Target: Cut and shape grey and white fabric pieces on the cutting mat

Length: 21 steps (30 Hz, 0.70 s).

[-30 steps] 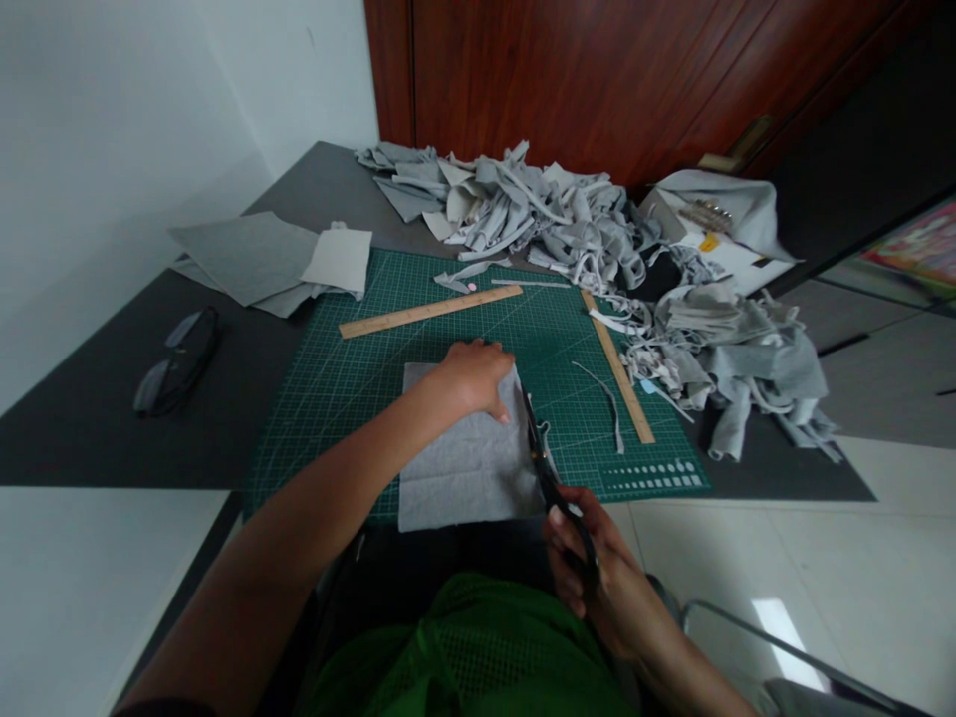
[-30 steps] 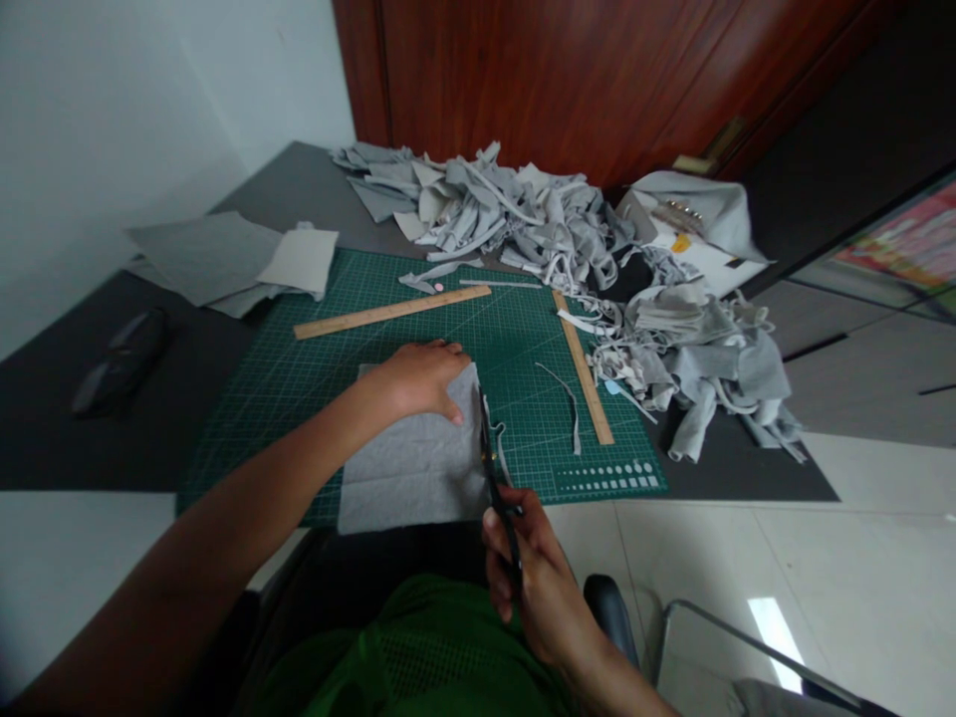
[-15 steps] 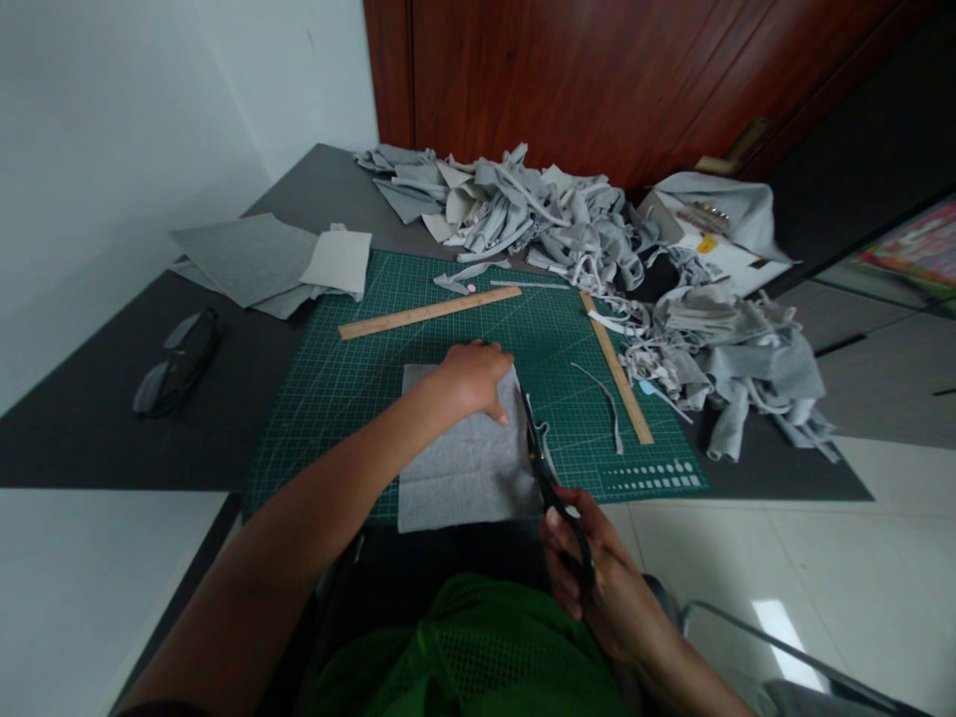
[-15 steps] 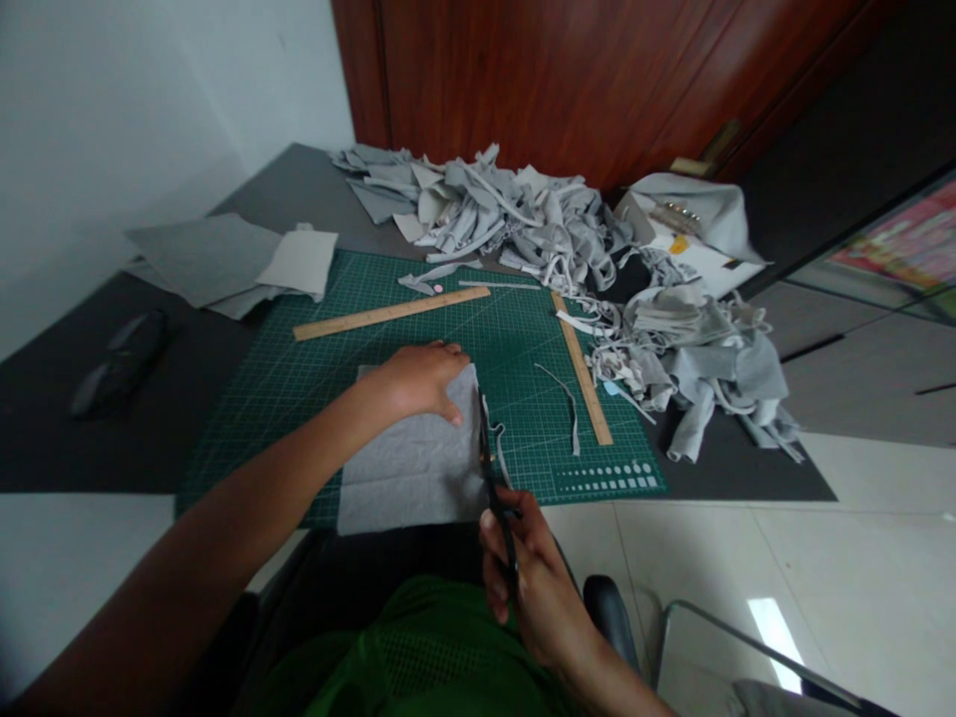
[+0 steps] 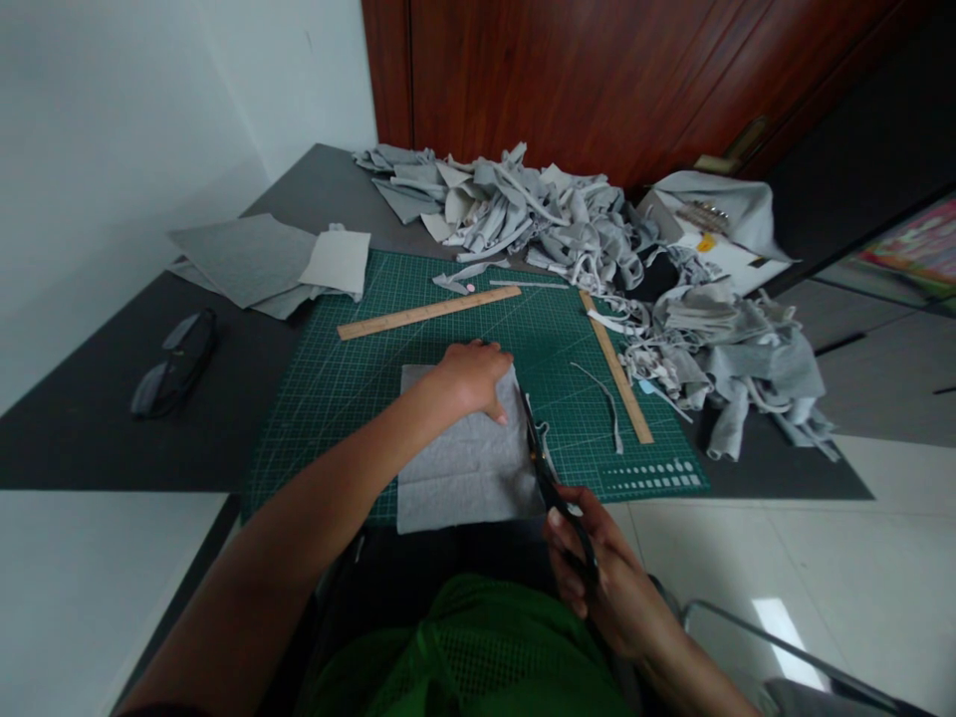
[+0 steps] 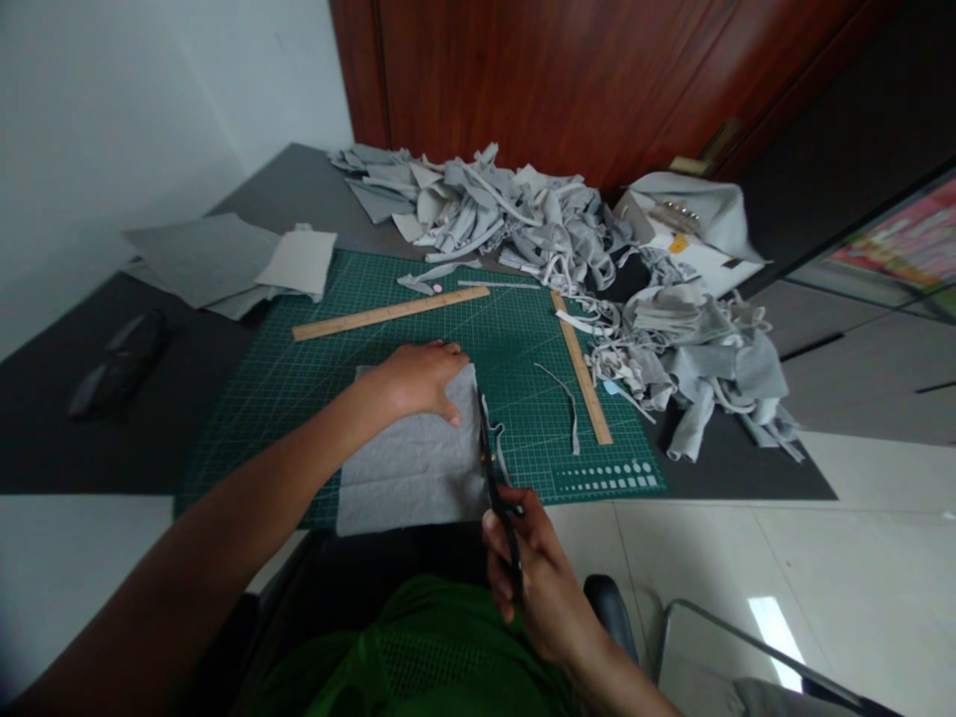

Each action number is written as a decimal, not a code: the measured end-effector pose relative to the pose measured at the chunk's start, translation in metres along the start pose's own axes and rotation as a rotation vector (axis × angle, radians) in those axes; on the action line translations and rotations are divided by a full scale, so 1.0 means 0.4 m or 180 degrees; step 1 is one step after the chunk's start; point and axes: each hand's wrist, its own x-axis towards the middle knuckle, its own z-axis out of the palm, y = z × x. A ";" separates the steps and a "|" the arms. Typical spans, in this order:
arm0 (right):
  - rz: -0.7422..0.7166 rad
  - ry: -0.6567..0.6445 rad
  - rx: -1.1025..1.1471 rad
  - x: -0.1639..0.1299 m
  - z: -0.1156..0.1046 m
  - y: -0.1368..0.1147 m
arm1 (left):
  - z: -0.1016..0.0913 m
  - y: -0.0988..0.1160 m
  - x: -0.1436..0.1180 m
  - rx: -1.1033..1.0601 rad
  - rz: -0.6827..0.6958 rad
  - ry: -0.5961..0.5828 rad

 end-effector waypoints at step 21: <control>0.0137 -0.0017 -0.0063 -0.005 0.014 -0.015 | -0.002 0.000 -0.002 -0.0036 0.0001 -0.0035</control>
